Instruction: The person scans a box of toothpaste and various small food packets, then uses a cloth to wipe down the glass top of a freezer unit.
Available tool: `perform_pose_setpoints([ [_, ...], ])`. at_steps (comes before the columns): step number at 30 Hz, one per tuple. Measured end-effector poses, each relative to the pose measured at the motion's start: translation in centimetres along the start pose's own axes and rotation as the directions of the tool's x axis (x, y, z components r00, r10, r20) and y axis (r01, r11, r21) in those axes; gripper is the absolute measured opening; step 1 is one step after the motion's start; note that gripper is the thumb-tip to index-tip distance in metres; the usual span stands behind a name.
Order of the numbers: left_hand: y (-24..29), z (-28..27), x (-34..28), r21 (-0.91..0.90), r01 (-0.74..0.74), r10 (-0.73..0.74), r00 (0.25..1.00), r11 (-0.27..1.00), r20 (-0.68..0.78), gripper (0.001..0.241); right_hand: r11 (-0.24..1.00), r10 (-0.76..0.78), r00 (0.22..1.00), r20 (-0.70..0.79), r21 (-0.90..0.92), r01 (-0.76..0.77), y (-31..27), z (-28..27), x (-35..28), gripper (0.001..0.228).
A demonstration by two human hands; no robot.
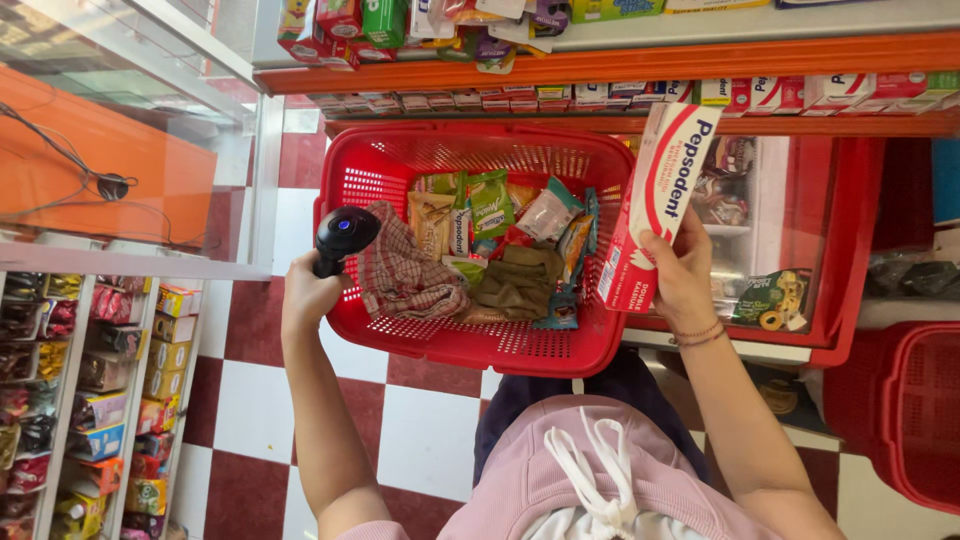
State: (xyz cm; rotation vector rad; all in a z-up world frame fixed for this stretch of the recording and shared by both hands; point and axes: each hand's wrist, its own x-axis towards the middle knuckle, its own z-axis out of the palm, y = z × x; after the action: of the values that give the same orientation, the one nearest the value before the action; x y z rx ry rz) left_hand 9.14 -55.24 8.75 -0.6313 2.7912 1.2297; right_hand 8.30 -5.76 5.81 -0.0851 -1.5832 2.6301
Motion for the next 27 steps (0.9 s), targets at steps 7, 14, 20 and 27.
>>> perform_pose_setpoints([
  [7,-0.8,0.2,1.7,0.019,-0.019,0.019,1.0,1.0,0.005,0.026,0.999,0.035,0.996,-0.082,0.041,-0.032,1.6,1.1,1.7,0.05],
  [14,3.0,1.0,1.5,0.088,-0.271,0.284,0.937,0.958,-0.204,0.038,0.994,0.112,0.985,-0.133,0.035,-0.108,1.7,0.4,2.1,0.048],
  [20,9.3,6.3,-2.5,-0.002,-0.455,0.422,0.827,0.891,-0.371,0.038,0.99,0.134,0.989,-0.058,0.051,-0.132,0.1,-1.2,1.0,0.049],
  [27,18.2,21.1,-14.9,-0.732,-0.192,0.249,0.968,0.654,-0.033,0.016,0.978,0.208,0.971,-0.119,0.008,-0.209,-4.0,-7.7,0.0,0.042],
])
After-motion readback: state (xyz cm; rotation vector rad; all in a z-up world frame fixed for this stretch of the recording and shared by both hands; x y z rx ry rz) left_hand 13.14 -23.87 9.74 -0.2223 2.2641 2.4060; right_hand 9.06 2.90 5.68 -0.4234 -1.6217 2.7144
